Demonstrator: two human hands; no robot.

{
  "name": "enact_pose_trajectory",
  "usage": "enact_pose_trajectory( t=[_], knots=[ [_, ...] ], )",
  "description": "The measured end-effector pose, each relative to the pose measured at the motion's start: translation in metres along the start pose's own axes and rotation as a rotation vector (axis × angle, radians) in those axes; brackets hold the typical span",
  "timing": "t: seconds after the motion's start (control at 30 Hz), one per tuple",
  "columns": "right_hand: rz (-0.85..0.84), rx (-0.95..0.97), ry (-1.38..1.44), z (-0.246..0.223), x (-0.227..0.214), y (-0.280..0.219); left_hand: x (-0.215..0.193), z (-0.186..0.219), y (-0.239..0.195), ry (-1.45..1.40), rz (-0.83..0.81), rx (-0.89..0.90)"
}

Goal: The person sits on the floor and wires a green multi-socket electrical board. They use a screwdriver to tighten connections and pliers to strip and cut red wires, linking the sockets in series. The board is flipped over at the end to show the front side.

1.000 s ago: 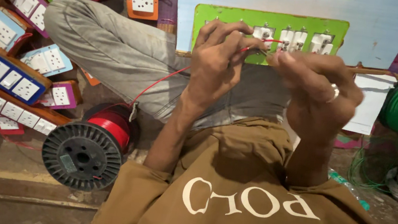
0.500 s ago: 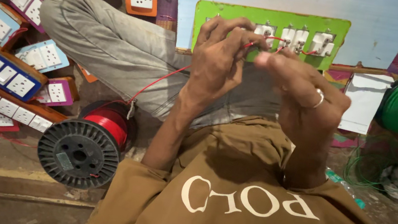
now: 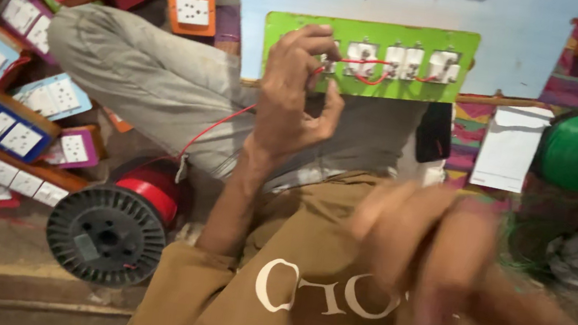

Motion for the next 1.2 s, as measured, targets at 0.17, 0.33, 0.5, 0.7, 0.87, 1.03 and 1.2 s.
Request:
enact_pose_trajectory(
  t=[0.17, 0.33, 0.5, 0.7, 0.87, 1.03, 1.2],
  knots=[
    [-0.109, 0.038, -0.112, 0.002, 0.028, -0.017, 0.003, 0.005, 0.001, 0.103, -0.012, 0.031],
    [-0.161, 0.054, -0.217, 0.005, 0.021, -0.031, 0.005, 0.004, 0.003, 0.101, 0.003, 0.037],
    [-0.171, 0.057, -0.297, 0.008, 0.018, -0.039, 0.005, 0.006, 0.003, 0.114, 0.007, 0.049],
    [-0.13, 0.042, -0.413, 0.007, 0.021, -0.04, 0.005, 0.007, 0.002, 0.148, 0.015, 0.038],
    [-0.126, 0.038, -0.443, 0.012, 0.025, -0.046, 0.003, 0.006, 0.003, 0.132, 0.014, 0.032],
    [-0.054, 0.068, -0.545, 0.008, 0.002, -0.05, 0.001, 0.007, 0.001, 0.103, 0.056, 0.039],
    [0.187, 0.076, -0.578, 0.04, -0.047, -0.016, -0.017, 0.005, -0.013, 0.023, 0.173, -0.055]
  ],
)
Point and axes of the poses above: each hand's wrist, its own y-axis towards the middle knuckle, its own x-axis out of the palm, z = x × y, the point moved 8 cm from there along y, towards the middle knuckle, and after that the axes turned 7 degrees about -y, right-handed, at the moved point
